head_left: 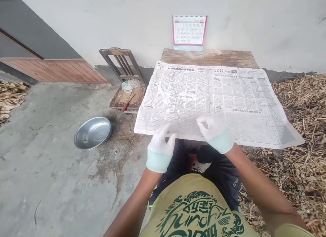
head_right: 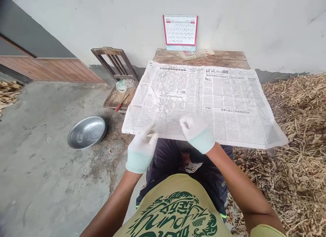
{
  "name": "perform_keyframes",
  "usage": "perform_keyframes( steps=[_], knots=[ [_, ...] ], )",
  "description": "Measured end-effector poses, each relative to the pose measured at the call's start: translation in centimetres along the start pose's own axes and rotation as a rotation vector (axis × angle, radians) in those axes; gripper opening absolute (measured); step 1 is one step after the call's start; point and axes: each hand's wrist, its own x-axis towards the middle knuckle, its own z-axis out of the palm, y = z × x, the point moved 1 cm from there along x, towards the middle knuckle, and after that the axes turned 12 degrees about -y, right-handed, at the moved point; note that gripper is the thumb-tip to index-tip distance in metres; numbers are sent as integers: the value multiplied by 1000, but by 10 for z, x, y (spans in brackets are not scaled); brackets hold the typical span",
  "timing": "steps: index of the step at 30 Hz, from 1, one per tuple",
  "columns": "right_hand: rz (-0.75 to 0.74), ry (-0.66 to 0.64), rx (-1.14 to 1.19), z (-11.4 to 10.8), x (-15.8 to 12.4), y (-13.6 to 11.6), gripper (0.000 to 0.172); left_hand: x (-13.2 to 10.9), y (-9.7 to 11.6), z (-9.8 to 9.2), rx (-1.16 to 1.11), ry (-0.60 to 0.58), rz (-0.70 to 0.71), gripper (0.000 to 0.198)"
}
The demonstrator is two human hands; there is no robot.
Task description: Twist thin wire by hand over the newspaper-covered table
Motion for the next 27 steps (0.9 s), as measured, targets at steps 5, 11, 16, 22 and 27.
perform_keyframes(
  steps=[5,11,16,22,27],
  knots=[
    [227,29,500,12,-17,-10,21,18,12,13,-306,-195,-62,52],
    [298,10,850,19,-25,-13,20,18,14,22,-737,-310,-162,36],
    [297,8,986,23,-28,-9,17,18,9,20,-867,-299,-156,38],
    [311,13,991,31,-31,-7,15,19,1,23,-958,-294,-213,41],
    [312,-28,923,34,-39,-8,19,13,-6,22,-923,-271,-248,40]
  ],
)
